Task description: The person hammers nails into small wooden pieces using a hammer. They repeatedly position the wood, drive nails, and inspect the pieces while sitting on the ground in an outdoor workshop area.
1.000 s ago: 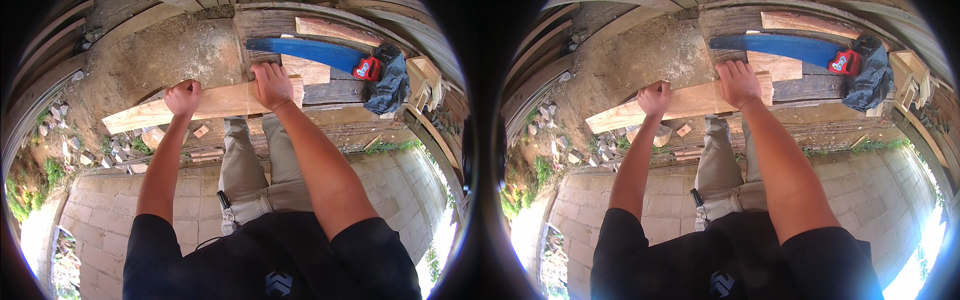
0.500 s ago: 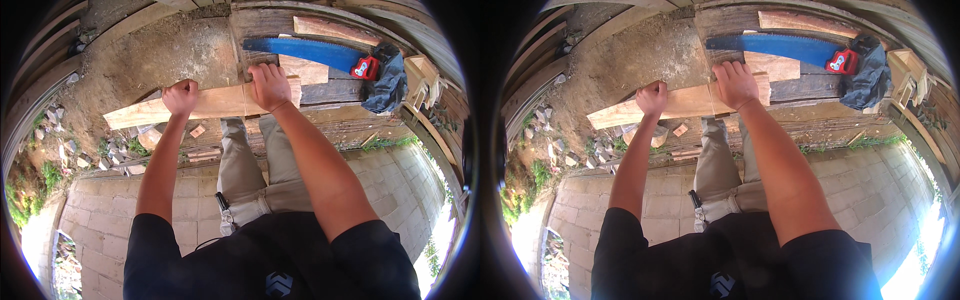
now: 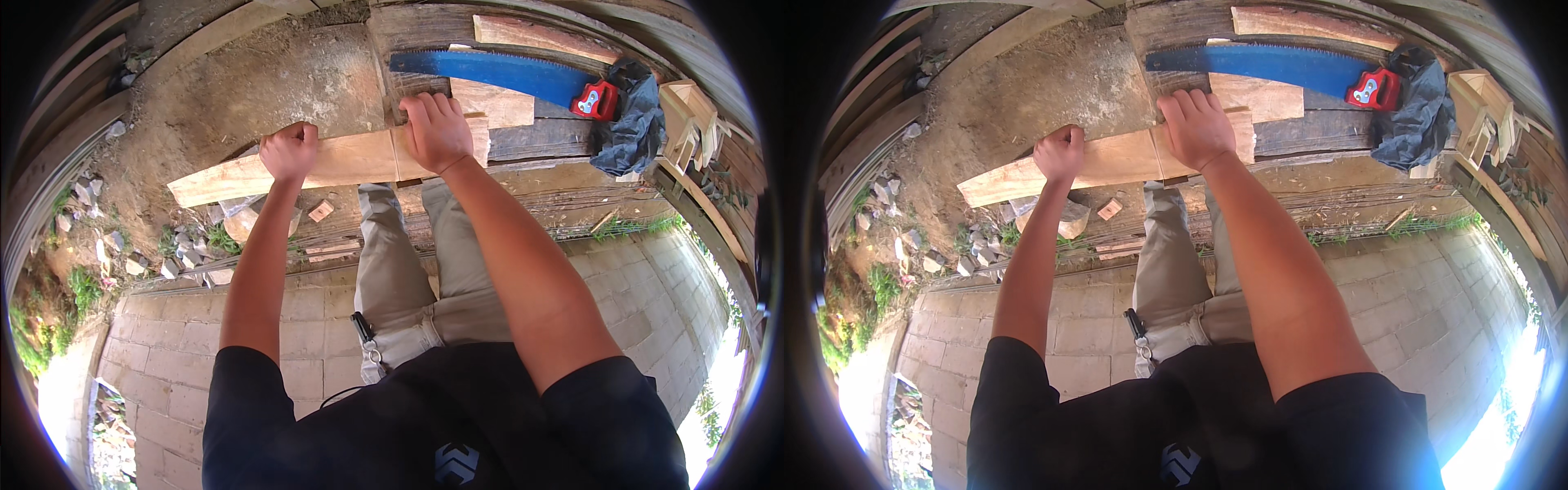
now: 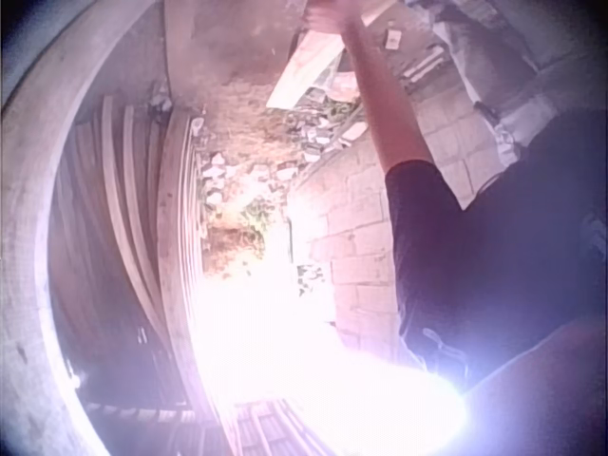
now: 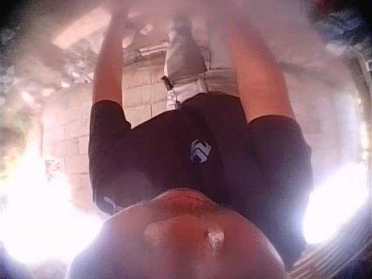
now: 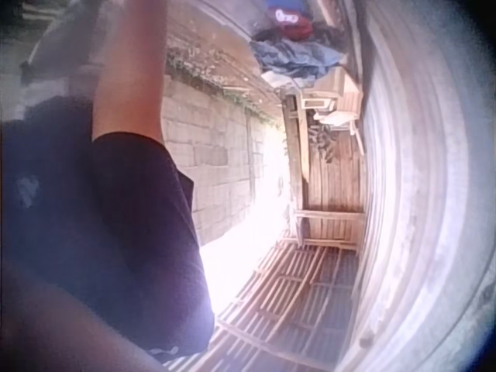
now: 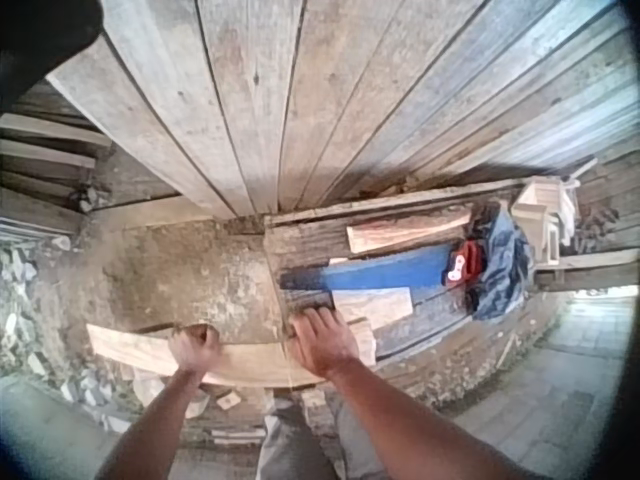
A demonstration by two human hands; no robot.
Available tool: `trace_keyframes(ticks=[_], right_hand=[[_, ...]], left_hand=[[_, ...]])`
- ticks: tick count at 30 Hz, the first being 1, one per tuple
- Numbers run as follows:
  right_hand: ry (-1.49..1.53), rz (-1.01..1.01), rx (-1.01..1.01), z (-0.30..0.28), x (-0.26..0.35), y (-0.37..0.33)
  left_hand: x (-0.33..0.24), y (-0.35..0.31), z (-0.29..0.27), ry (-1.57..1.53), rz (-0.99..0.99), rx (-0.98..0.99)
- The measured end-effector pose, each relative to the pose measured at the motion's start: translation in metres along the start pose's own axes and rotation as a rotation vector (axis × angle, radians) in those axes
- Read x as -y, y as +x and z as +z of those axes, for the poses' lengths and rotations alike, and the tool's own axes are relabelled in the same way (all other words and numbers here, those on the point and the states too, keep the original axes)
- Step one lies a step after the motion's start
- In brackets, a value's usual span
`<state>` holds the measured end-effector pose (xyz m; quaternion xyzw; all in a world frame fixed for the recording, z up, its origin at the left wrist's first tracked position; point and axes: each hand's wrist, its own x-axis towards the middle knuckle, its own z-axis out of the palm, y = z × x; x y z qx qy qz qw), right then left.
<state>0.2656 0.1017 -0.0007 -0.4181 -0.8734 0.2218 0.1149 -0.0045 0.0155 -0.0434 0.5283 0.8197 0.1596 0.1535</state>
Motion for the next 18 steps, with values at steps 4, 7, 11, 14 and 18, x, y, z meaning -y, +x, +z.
trace_keyframes(ticks=[4,7,11,14,18], right_hand=[[0.003,-0.004,-0.006,-0.001,0.001,0.0],[0.0,-0.002,-0.008,-0.002,0.002,0.001],[0.0,0.0,-0.011,-0.002,0.001,0.0],[-0.015,0.008,0.011,-0.003,0.002,0.001],[-0.006,-0.009,-0.025,-0.002,0.003,0.001]], left_hand=[[0.001,0.0,0.001,0.004,0.006,0.002],[0.001,0.002,0.002,-0.017,0.01,-0.004],[0.001,0.001,0.003,-0.018,-0.055,0.082],[0.003,0.001,0.007,-0.021,-0.052,0.079],[0.004,0.002,0.012,-0.041,-0.074,0.063]])
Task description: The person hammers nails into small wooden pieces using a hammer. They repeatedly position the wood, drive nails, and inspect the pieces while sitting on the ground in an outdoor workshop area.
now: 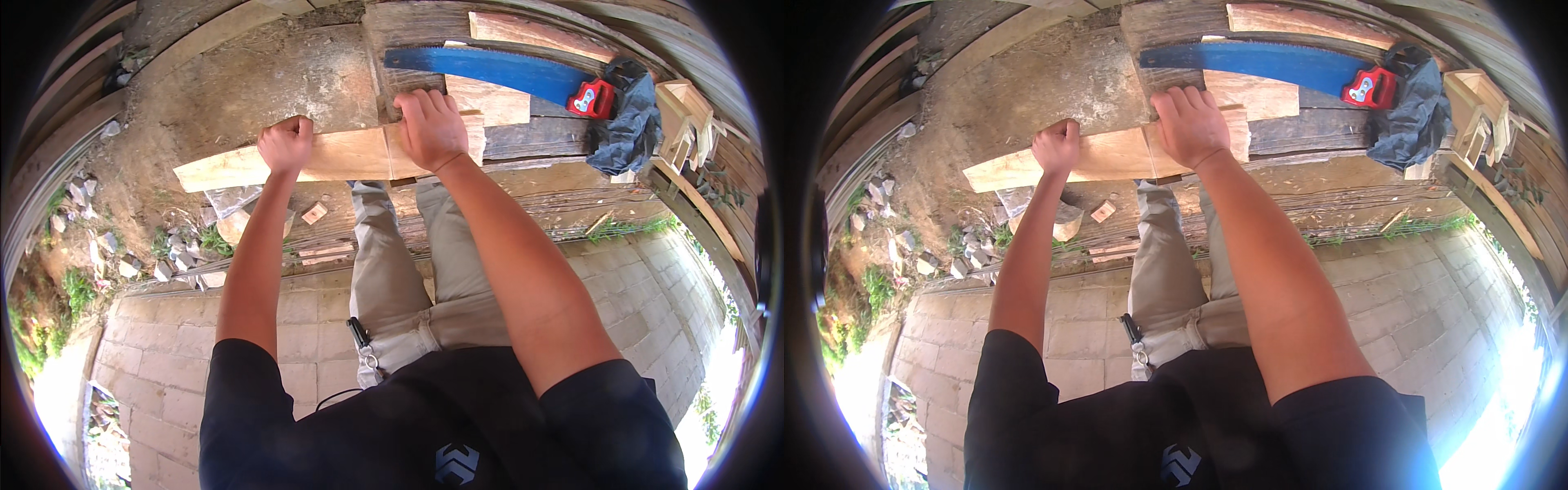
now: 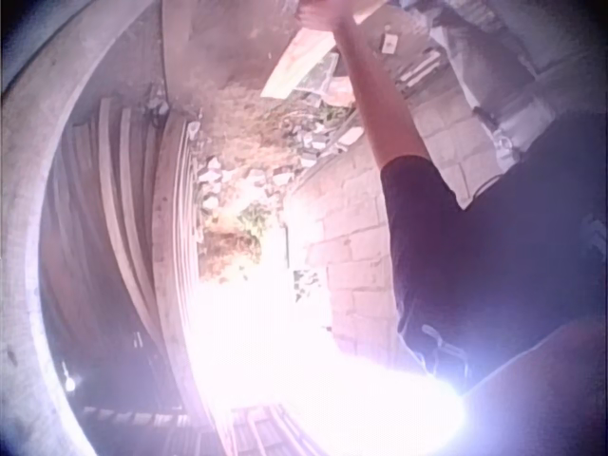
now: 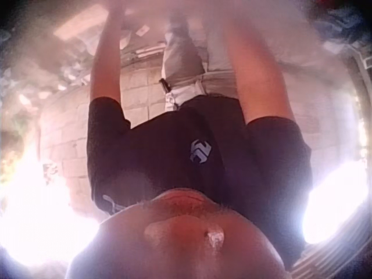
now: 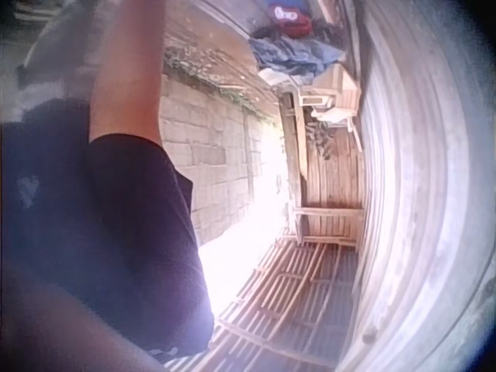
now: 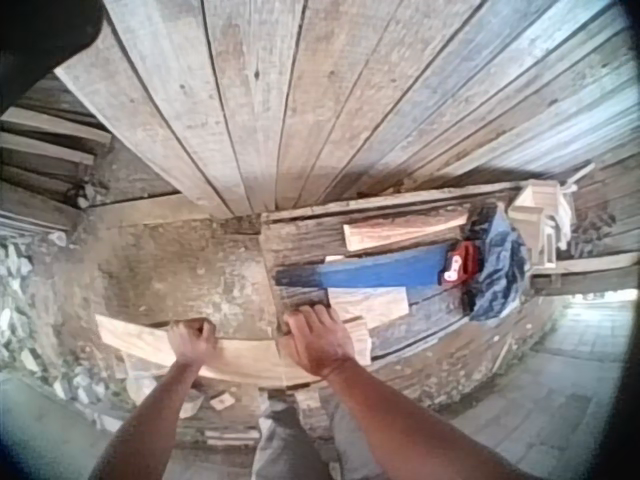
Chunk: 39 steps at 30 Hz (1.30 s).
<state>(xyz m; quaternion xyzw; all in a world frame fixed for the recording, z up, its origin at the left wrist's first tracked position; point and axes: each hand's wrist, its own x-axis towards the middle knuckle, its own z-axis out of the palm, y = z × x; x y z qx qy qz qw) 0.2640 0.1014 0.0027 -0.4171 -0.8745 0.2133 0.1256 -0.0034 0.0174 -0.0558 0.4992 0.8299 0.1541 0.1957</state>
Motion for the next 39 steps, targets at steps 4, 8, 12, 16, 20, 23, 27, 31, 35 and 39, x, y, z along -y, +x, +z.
trace_keyframes(ticks=[4,8,12,16,20,23,27,31,35,39], right_hand=[[-0.006,-0.012,-0.015,0.004,0.0,0.001],[-0.021,-0.028,-0.011,0.001,0.001,0.0],[-0.039,-0.033,-0.015,0.003,-0.002,-0.001],[-0.009,-0.128,-0.007,-0.004,0.003,0.003],[0.077,-0.261,0.238,-0.048,0.013,-0.003],[0.12,-0.337,0.338,-0.081,0.015,-0.014],[-0.001,-0.365,0.201,-0.124,0.032,-0.025],[-0.141,-0.385,-0.048,-0.119,0.028,-0.034],[-0.196,-0.43,-0.093,-0.074,0.008,-0.05],[-0.01,-0.327,0.029,-0.059,0.01,-0.062]], left_hand=[[-0.002,-0.005,-0.009,-0.003,0.018,-0.074],[-0.011,-0.011,-0.038,0.099,-0.048,0.105],[-0.033,-0.011,-0.093,0.003,-0.063,0.55],[-0.039,-0.027,-0.122,0.005,-0.088,0.685],[-0.048,-0.058,-0.139,0.073,-0.052,0.496],[-0.057,-0.08,-0.153,0.056,0.037,0.329],[-0.068,-0.101,-0.165,-0.05,0.081,0.161],[-0.077,-0.116,-0.146,0.026,0.21,-0.019],[-0.075,-0.126,-0.109,0.025,0.159,0.095],[-0.046,-0.137,-0.074,0.146,0.313,0.064]])
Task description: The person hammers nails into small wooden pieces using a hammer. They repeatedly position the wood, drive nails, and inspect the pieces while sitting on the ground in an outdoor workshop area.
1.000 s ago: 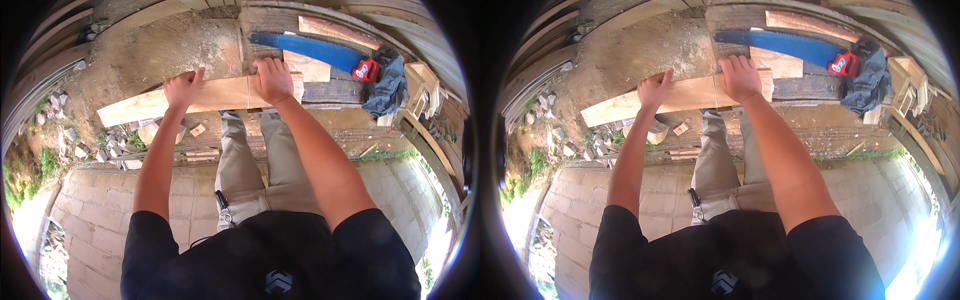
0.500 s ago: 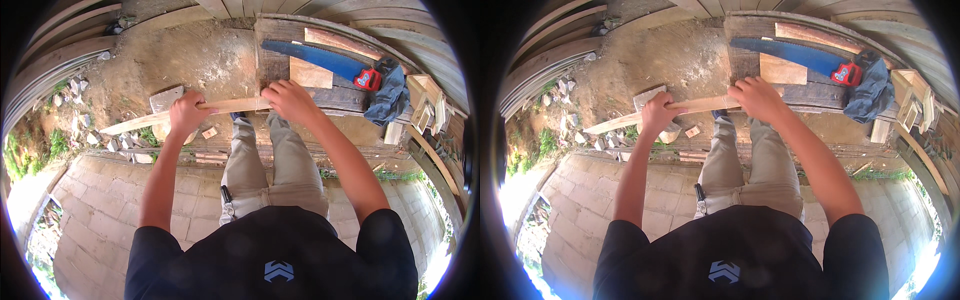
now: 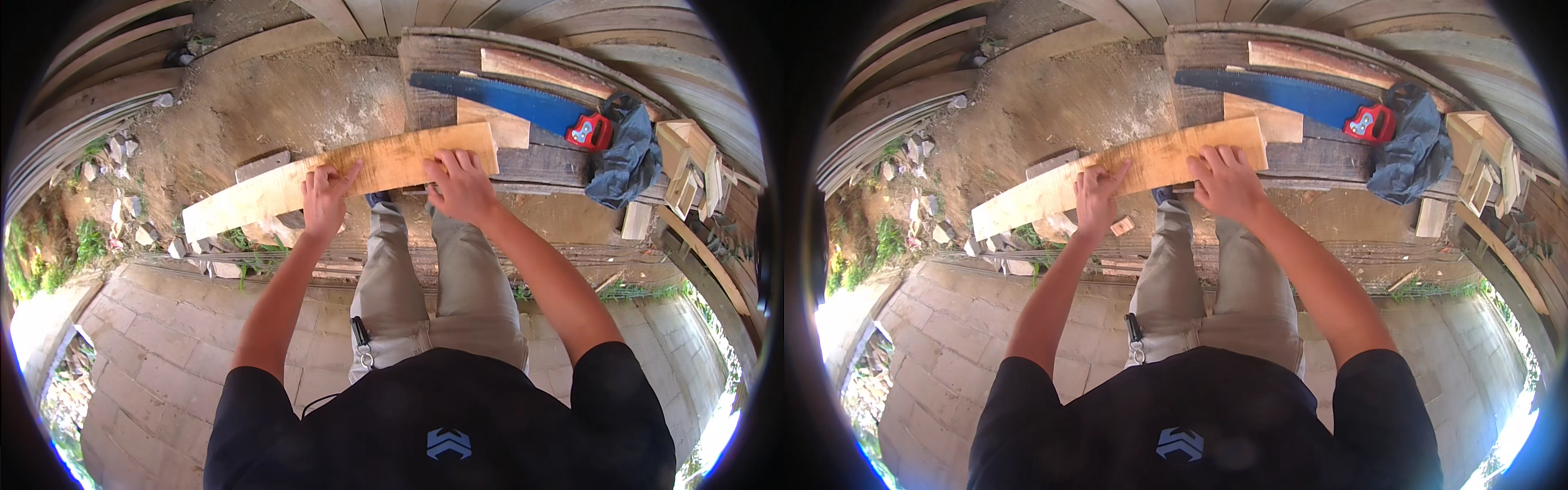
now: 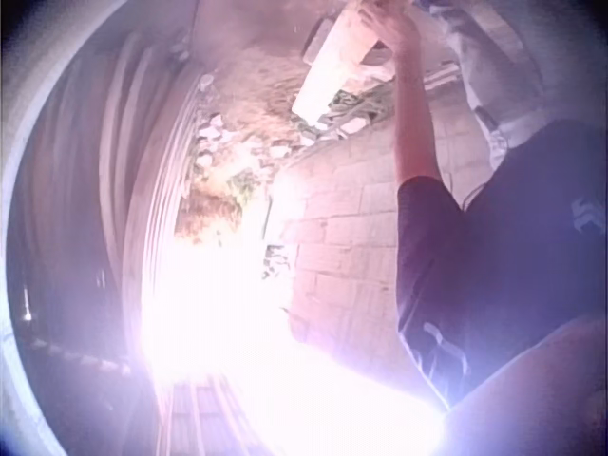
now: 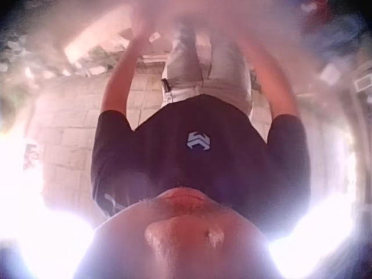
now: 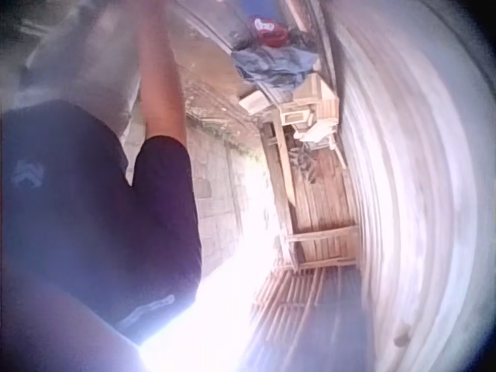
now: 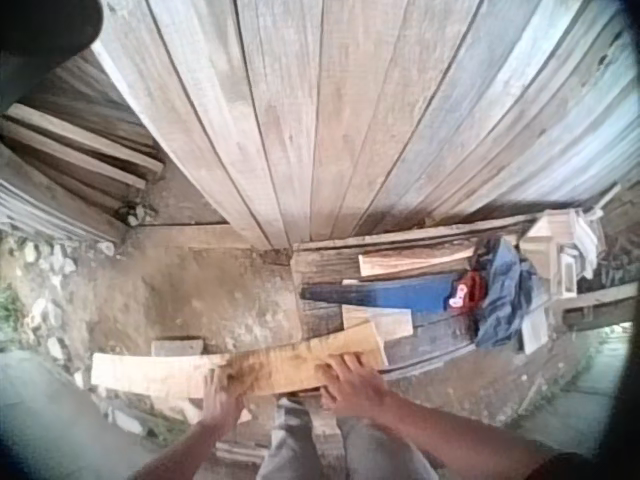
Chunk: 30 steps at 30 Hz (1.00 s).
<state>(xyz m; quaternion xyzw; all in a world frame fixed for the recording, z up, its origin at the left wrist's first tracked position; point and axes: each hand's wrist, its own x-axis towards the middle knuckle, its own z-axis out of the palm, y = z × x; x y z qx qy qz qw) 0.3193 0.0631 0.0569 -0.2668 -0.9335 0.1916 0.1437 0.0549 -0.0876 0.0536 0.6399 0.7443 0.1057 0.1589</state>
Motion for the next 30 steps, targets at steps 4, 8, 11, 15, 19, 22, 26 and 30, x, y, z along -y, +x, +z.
trace_keyframes(ticks=[4,8,11,15,19,22,26,30], right_hand=[[0.144,0.091,0.142,-0.004,-0.011,0.023],[0.027,0.167,0.053,0.032,-0.026,0.057],[-0.068,0.152,-0.019,0.047,-0.026,0.057],[-0.114,0.118,-0.053,0.048,-0.025,0.05],[-0.028,0.214,-0.215,0.054,-0.038,0.048],[-0.023,0.17,-0.143,0.053,-0.036,0.046],[-0.023,0.159,-0.106,0.052,-0.037,0.048],[-0.013,0.151,-0.119,0.052,-0.037,0.048]], left_hand=[[0.008,0.005,0.018,0.032,0.039,-0.036],[0.021,0.011,0.031,-0.017,0.056,-0.069],[0.025,0.006,0.039,0.014,0.098,-0.083],[0.027,-0.003,0.041,0.1,0.074,-0.066],[0.002,0.02,-0.008,-0.079,0.098,-0.005],[0.01,0.034,-0.011,-0.126,0.036,-0.158],[0.032,0.067,0.002,-0.032,-0.114,-0.302],[0.041,0.079,0.022,0.054,-0.303,-0.119]])
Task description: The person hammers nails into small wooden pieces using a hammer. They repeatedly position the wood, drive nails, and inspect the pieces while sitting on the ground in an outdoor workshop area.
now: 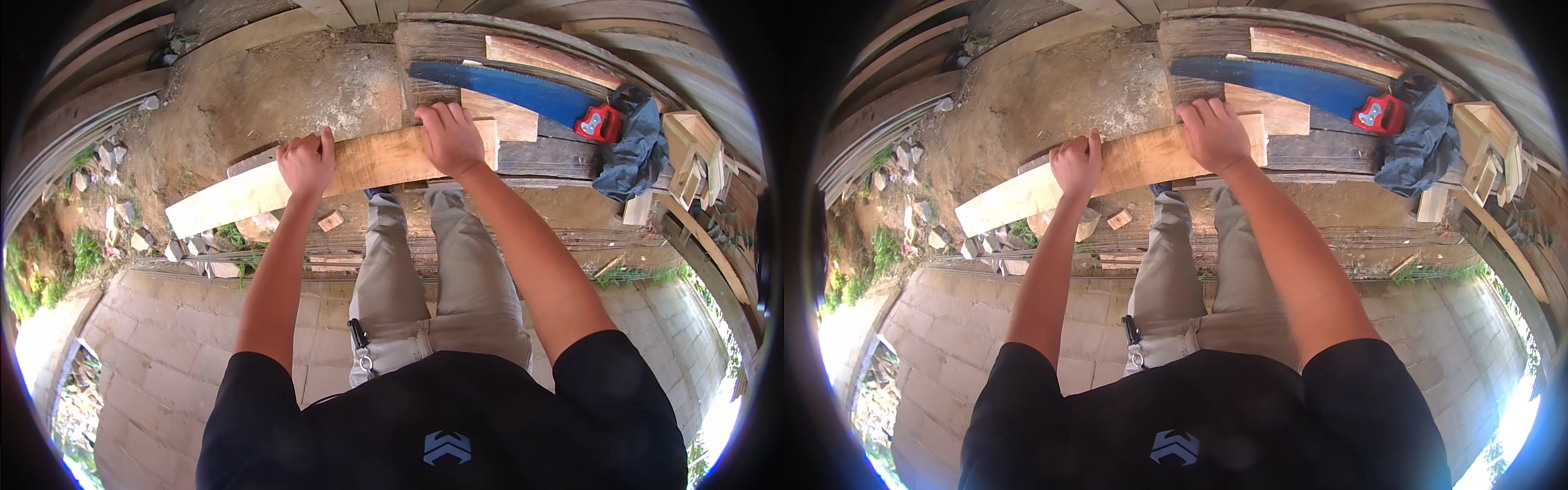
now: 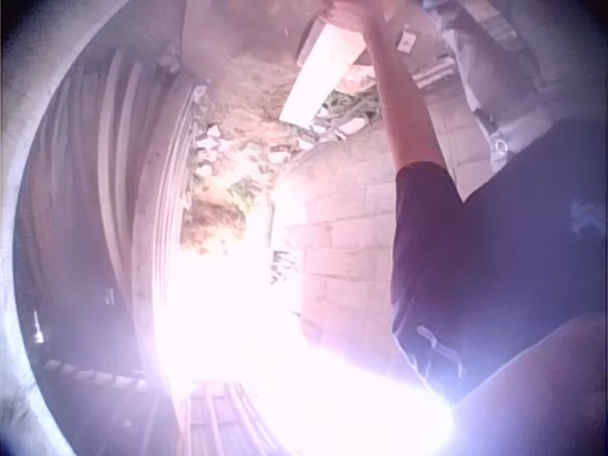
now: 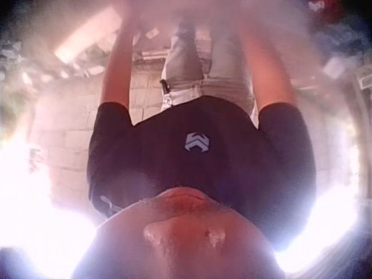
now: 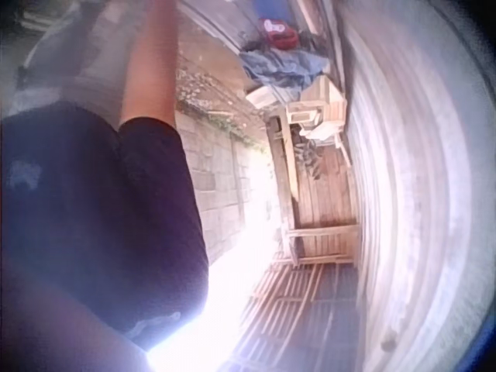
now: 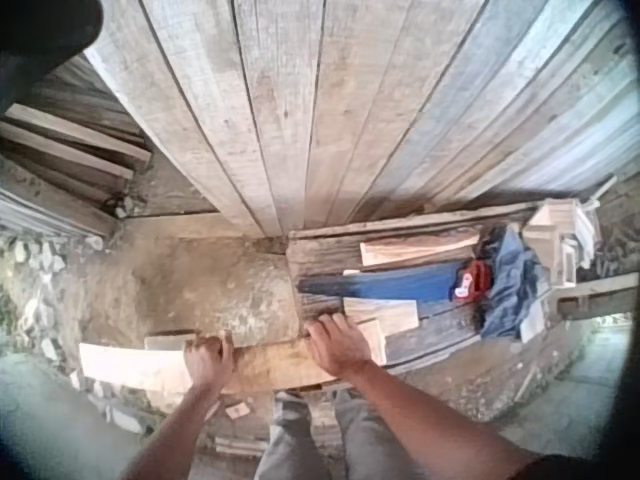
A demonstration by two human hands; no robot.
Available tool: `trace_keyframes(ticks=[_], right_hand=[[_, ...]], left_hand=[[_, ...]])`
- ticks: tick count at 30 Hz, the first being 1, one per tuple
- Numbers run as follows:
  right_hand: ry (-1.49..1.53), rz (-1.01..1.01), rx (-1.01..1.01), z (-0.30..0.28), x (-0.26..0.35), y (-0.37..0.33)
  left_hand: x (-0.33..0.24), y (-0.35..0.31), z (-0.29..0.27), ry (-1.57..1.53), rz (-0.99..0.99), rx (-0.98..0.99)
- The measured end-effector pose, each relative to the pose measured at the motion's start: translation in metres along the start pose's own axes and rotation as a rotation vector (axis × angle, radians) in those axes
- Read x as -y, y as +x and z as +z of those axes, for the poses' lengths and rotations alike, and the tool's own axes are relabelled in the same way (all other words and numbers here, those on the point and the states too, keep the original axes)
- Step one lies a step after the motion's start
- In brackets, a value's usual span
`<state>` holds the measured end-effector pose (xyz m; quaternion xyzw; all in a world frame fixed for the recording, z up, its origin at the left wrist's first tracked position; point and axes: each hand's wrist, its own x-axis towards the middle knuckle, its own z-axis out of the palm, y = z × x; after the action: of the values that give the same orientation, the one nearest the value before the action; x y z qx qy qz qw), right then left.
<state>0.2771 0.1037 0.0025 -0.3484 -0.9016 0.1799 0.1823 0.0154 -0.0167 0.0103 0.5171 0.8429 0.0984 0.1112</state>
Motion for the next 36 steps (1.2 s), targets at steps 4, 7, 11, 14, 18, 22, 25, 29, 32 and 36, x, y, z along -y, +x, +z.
trace_keyframes(ticks=[4,7,11,14,18,22,25,29,32,36], right_hand=[[-0.001,0.021,0.016,0.002,0.0,0.0],[-0.008,0.022,0.029,0.001,-0.002,-0.001],[-0.006,0.023,0.051,0.001,-0.003,0.0],[-0.001,0.023,0.066,0.002,-0.002,0.001],[0.001,0.033,0.082,0.001,-0.003,0.001],[0.008,0.044,0.094,0.0,-0.004,-0.001],[0.0,0.012,0.086,0.0,-0.004,0.003],[0.008,0.009,0.069,-0.001,-0.006,0.005],[0.023,0.034,0.057,0.001,-0.004,-0.002],[0.013,0.028,0.045,0.001,-0.002,0.001]], left_hand=[[0.003,0.005,0.017,-0.006,-0.008,-0.005],[0.005,0.006,0.022,-0.022,-0.003,-0.004],[0.005,0.008,0.024,-0.042,-0.034,0.041],[0.007,0.01,0.027,-0.064,-0.05,0.049],[0.009,0.01,0.034,-0.092,-0.043,0.06],[0.015,0.012,0.059,-0.193,-0.039,0.093],[0.009,0.014,0.1,-0.292,-0.113,0.116],[0.01,0.021,0.114,-0.412,-0.122,0.237],[0.004,0.023,0.111,-0.426,-0.139,0.29],[0.006,0.025,0.124,-0.469,-0.155,0.31]])
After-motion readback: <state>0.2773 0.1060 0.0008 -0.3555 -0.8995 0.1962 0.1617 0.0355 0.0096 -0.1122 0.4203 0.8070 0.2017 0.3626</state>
